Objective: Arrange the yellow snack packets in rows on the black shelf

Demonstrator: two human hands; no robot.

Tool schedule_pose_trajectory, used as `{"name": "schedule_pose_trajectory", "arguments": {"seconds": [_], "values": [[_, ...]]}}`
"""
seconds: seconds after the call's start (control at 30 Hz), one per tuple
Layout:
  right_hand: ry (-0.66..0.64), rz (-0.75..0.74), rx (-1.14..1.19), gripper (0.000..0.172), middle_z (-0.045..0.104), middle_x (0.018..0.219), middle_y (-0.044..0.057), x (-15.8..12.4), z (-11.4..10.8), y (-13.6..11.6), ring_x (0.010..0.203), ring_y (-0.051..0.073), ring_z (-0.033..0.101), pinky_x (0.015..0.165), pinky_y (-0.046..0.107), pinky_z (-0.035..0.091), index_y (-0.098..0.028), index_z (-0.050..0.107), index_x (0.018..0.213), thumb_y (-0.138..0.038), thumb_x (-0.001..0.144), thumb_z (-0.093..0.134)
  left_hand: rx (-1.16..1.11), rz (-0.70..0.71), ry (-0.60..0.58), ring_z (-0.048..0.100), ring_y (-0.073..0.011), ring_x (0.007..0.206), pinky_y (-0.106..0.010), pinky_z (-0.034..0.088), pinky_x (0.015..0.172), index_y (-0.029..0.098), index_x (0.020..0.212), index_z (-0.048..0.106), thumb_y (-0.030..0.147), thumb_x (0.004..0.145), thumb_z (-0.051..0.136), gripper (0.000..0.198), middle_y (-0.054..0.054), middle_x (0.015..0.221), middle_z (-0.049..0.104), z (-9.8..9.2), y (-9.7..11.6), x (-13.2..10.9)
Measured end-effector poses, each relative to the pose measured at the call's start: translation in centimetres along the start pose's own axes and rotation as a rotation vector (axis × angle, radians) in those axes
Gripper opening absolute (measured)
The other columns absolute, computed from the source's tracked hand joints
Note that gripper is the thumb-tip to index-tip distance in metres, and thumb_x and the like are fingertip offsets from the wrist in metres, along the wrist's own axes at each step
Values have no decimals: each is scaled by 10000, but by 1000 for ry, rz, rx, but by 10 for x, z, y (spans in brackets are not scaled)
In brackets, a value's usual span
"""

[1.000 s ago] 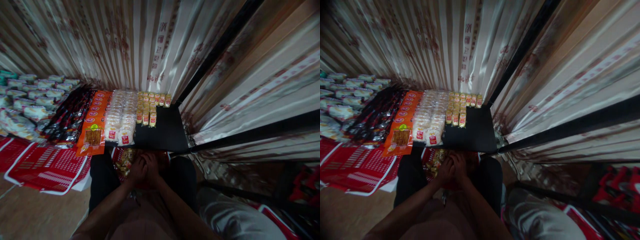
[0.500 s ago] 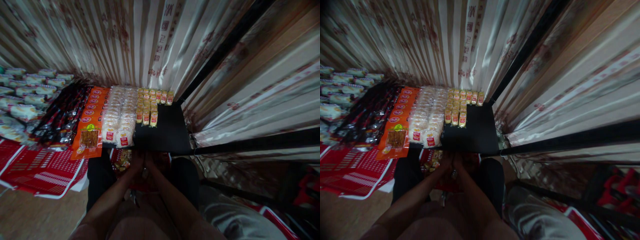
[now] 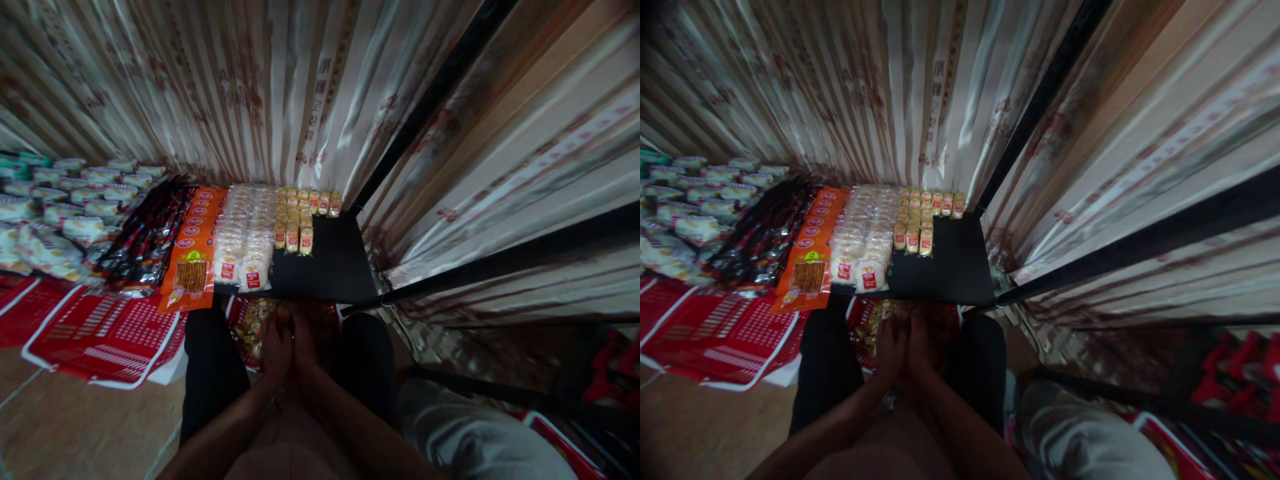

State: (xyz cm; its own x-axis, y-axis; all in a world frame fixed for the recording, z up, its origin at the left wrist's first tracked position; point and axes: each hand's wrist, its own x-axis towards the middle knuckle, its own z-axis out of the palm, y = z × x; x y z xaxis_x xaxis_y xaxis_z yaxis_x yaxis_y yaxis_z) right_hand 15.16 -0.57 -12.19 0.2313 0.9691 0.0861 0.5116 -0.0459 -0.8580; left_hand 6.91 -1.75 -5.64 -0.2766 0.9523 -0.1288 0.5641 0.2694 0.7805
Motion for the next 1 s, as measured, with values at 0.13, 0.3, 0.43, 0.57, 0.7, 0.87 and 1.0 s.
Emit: {"name": "schedule_pose_trajectory", "arguments": {"seconds": [0.13,0.3,0.43,0.57,0.7,0.87,1.0], "values": [[60,17,-63,455,609,1134,88,-9,-14,-8,1072,214,549,949,382,433,-227,580,1138,-149,736,381,-105,114,22,506,-229,1089,-405,416,975,151,1115,509,205,796,422,335,-130,1119,536,-7,10,-14],[111,-30,-80,496,561,1191,107,-6,-36,-21,1108,214,520,959,399,428,-202,530,1185,-152,720,365,-153,248,69,477,-238,1138,-425,401,990,152,1165,479,233,822,419,358,-142,1189,506,-6,23,-18],[158,-90,-33,434,562,1170,92,10,-57,-47,1088,201,514,980,395,410,-216,527,1181,-190,783,356,-193,345,69,477,-230,1112,-430,403,981,148,1168,476,245,851,405,338,-141,1167,510,-10,46,-10],[217,-87,22,410,556,1163,86,35,-76,-72,1073,201,516,963,387,423,-218,529,1204,-252,829,366,-215,396,50,469,-212,1112,-413,386,996,156,1178,472,288,888,392,329,-124,1182,512,-13,78,4],[173,-53,71,449,524,1210,94,58,-91,-83,1092,199,508,957,361,429,-214,495,1270,-266,838,384,-196,380,-8,469,-209,1121,-384,381,1004,146,1190,485,300,893,386,349,-125,1189,516,-5,104,20],[216,-33,158,491,555,1122,88,82,-99,-80,1002,194,551,864,319,473,-212,470,1306,-260,823,394,-116,387,-28,466,-220,1123,-360,361,1023,102,1204,495,213,867,368,377,-142,1168,535,12,131,42],[289,31,214,497,566,1066,86,109,-101,-73,908,197,579,802,313,491,-195,524,1257,-278,776,429,-49,335,-40,468,-225,1118,-344,348,1029,89,1197,511,172,841,376,389,-143,1155,541,24,156,60]]}}
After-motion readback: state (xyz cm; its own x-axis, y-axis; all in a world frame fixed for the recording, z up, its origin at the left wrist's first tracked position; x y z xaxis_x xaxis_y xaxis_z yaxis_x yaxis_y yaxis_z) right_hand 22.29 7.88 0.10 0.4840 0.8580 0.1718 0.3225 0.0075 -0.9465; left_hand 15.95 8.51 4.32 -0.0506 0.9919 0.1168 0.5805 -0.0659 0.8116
